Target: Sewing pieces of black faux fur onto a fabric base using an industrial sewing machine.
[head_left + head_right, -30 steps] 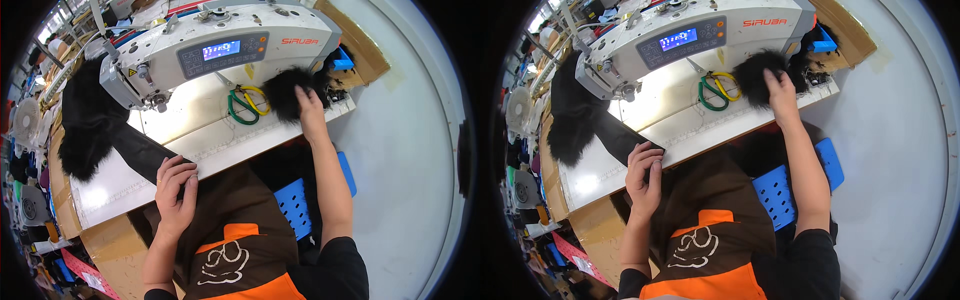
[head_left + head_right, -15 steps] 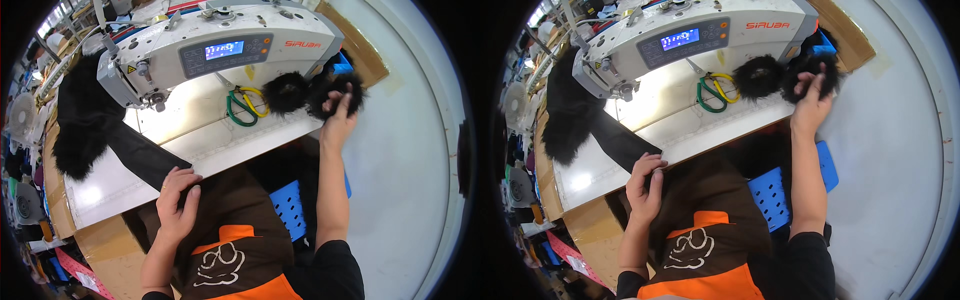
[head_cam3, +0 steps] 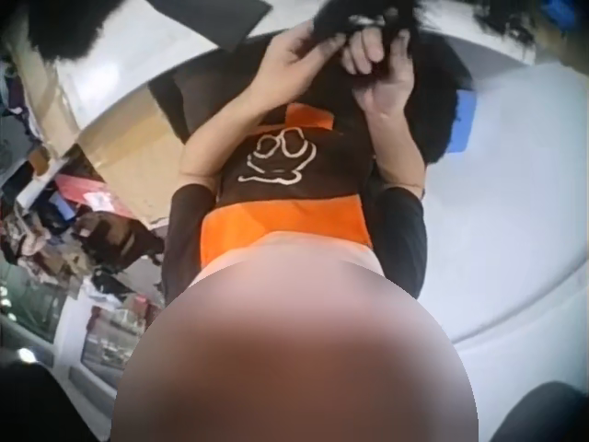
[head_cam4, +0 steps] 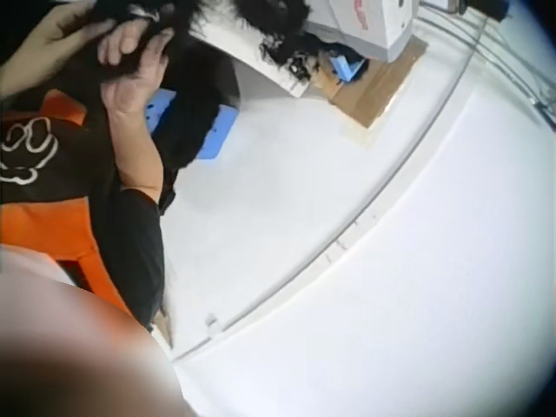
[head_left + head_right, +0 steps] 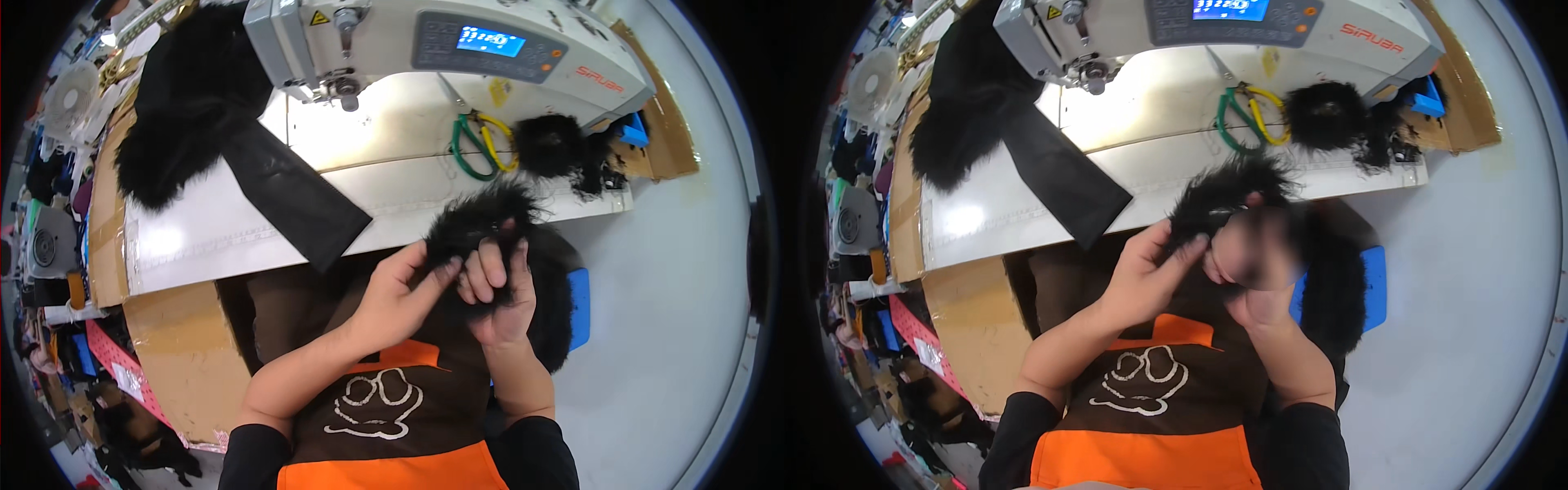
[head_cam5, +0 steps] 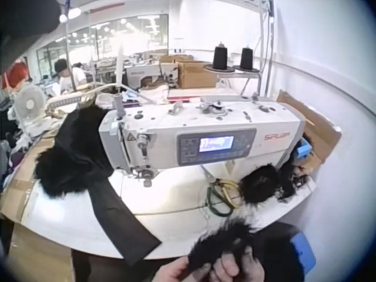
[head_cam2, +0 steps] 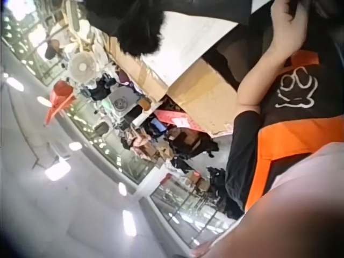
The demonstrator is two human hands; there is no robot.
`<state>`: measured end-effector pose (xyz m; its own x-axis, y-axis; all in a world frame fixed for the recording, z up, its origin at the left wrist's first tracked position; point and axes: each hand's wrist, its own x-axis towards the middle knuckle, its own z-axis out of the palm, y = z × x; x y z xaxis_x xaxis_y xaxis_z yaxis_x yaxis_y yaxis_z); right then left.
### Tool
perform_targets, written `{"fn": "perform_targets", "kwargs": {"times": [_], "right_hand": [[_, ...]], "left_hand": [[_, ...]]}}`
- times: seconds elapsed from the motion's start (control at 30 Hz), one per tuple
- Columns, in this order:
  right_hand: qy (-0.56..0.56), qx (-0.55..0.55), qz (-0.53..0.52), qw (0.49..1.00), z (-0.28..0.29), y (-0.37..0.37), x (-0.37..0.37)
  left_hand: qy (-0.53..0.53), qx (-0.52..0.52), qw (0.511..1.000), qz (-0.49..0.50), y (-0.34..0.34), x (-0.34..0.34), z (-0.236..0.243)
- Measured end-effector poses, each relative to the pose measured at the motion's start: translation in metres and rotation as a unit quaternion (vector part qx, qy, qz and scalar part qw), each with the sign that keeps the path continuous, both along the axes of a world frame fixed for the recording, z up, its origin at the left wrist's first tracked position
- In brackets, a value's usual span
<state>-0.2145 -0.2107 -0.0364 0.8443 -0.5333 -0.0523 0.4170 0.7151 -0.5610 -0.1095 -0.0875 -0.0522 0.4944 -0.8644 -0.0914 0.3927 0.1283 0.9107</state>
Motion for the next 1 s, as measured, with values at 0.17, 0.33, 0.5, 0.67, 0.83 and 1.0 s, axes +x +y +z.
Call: {"fn": "perform_targets", "kwargs": {"times": [0.17,0.33,0.5,0.67,0.83,1.0], "right_hand": [[0.108,-0.032,-0.070,0.991,-0.008,0.001,0.002],[0.282,-0.297,-0.108,0.906,-0.025,-0.005,-0.009],[0.162,-0.764,-0.153,0.606,0.000,-0.011,-0.015],[0.174,-0.757,-0.056,0.627,-0.002,-0.003,-0.015],[0.313,-0.627,0.048,0.711,-0.001,0.006,-0.030],[0.335,-0.519,0.119,0.777,-0.008,0.000,-0.029]], "left_hand": [[0.066,0.060,0.991,0.105,0.017,0.011,-0.010],[0.130,0.068,0.979,0.145,0.017,0.016,0.000],[0.050,0.100,0.986,0.122,0.021,0.011,-0.016],[0.046,0.059,0.987,0.144,0.016,0.004,-0.001],[-0.001,0.091,0.992,0.090,0.023,0.000,-0.011],[0.001,0.082,0.995,0.061,0.025,0.000,-0.019]]}}
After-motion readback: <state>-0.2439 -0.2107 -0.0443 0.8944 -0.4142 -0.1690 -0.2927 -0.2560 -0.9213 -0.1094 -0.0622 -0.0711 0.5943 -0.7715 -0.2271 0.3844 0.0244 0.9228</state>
